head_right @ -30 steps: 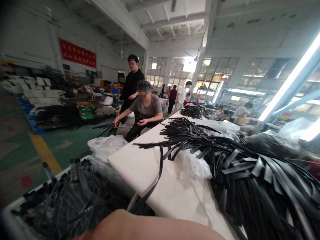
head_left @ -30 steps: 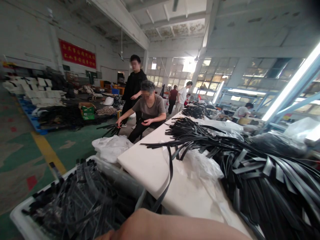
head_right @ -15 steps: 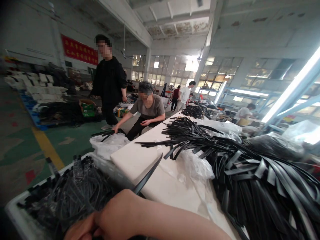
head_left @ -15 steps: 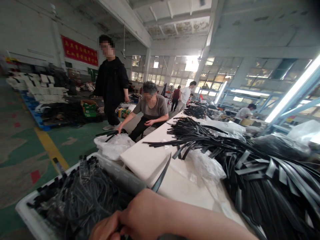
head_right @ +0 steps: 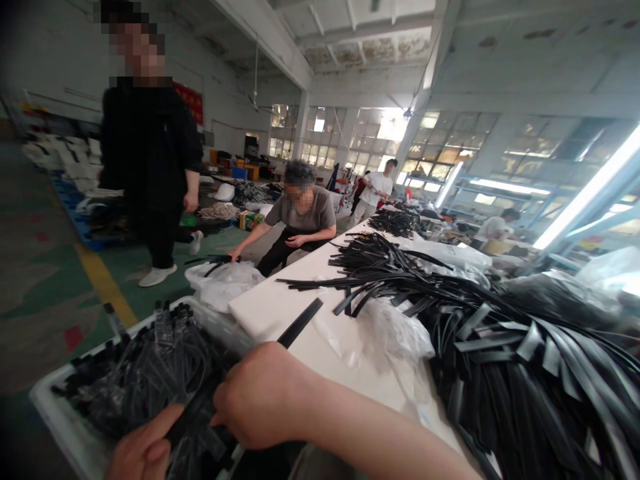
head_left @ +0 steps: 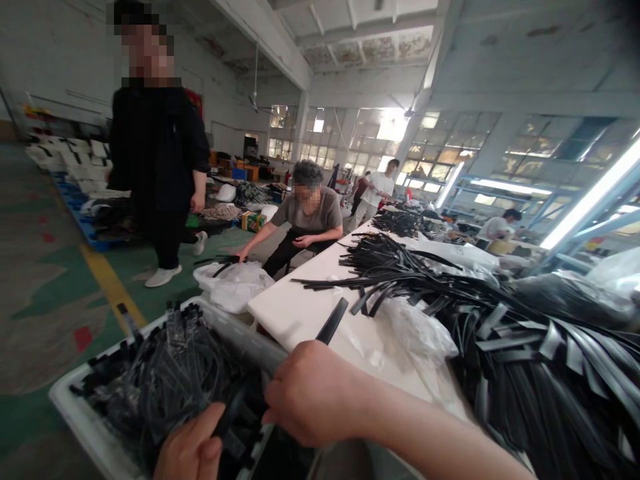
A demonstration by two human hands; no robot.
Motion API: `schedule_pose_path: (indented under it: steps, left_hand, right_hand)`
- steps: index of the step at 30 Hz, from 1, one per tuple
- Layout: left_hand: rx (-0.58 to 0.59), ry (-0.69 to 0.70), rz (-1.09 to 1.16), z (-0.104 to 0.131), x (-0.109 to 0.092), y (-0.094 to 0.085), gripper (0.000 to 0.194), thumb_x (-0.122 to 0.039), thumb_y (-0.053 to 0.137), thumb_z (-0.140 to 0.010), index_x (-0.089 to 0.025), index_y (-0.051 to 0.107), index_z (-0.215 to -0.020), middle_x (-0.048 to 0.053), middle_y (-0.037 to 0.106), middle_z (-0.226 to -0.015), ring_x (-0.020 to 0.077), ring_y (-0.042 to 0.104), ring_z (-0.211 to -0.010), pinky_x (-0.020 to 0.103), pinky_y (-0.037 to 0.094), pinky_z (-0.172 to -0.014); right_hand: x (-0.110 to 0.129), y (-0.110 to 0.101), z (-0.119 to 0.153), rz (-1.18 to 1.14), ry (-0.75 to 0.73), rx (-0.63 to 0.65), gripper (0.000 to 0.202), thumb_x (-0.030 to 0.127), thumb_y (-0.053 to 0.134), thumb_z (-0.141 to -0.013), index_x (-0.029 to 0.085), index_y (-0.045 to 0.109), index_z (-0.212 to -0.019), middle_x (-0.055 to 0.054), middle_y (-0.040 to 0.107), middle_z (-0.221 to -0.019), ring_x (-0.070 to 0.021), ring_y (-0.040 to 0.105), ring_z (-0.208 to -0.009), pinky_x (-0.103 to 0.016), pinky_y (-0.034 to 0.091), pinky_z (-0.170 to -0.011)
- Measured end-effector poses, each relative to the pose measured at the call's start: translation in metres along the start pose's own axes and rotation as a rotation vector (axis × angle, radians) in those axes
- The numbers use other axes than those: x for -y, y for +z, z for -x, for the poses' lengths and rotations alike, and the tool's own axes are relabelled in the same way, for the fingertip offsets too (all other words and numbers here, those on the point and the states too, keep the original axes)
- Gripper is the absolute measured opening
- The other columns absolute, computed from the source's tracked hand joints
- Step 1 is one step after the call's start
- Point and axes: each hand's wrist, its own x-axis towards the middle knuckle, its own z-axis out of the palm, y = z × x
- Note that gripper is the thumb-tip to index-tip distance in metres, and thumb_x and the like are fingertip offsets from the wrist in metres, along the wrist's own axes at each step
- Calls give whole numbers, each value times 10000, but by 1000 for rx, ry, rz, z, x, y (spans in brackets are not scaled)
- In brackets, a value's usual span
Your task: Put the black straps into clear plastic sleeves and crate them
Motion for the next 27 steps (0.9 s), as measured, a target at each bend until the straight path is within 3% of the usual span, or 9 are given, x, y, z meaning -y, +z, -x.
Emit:
schedule_pose_path:
  steps: [2,4,8,11,14,16,21,24,27]
  left_hand:
    - [-29,-36,57,-9,-6,-1,476,-451,224,-1004,-173,605,-1073,75,750,-809,209,721,-682,270,542,-607]
    - [27,-122,176,-19,-11,-10,546,-532,201,-986,-184,618,-937,34,667,-659,195,652,-570,279,477,-535]
    - [146,-413,493,-34,-23,-33,735,-763,116,-870,-200,537,-655,-26,405,-486,148,426,-441,275,313,-437]
    - [198,-631,744,-39,-34,-38,844,-876,98,-766,-181,567,-677,-28,382,-462,131,342,-404,260,235,-384]
    - [279,-767,900,-41,-42,-35,919,-939,94,-686,-164,587,-735,-29,397,-471,125,339,-390,245,221,-360]
    - [304,-741,887,-42,-46,-34,914,-936,87,-689,-166,578,-715,-27,384,-493,127,342,-419,245,222,-376]
    - [277,-430,734,-52,-55,-36,835,-846,93,-796,-168,572,-702,-25,361,-499,140,378,-468,277,231,-458]
    - [234,-400,748,-62,-62,-38,822,-819,101,-823,-161,588,-753,-28,380,-517,139,393,-469,285,249,-476]
    - [185,-382,722,-71,-66,-38,838,-803,88,-838,-147,606,-772,0,453,-566,156,450,-518,293,287,-507]
  right_hand:
    - [10,-9,1,-26,-39,-28,271,349,539,-919,168,662,-759,-42,705,-697,-158,603,-582,-314,266,-482]
    - [10,-22,9,-102,-23,-93,240,312,538,-913,174,667,-765,-40,694,-677,-156,594,-587,-306,300,-518]
    - [-8,-47,24,-416,62,-164,205,236,520,-908,183,711,-854,-45,706,-730,-154,609,-666,-267,385,-628]
    - [-21,-52,21,-619,204,-113,218,296,553,-870,180,720,-789,-31,687,-694,-149,573,-605,-257,398,-578]
    - [-26,-51,13,-726,324,-54,273,390,578,-818,176,714,-715,-16,633,-616,-146,509,-557,-261,367,-519]
    - [-27,-51,7,-772,354,-34,298,426,586,-793,174,710,-693,-11,597,-592,-138,465,-548,-262,340,-508]
    - [-25,-46,-5,-951,419,-13,315,464,604,-754,169,672,-666,27,469,-528,-105,354,-501,-253,258,-475]
    - [-11,-27,-17,-986,425,37,316,455,584,-780,168,635,-660,42,444,-520,-96,355,-492,-244,250,-467]
    - [13,4,-34,-879,420,18,288,395,567,-832,168,617,-662,42,468,-538,-96,385,-514,-242,266,-485]
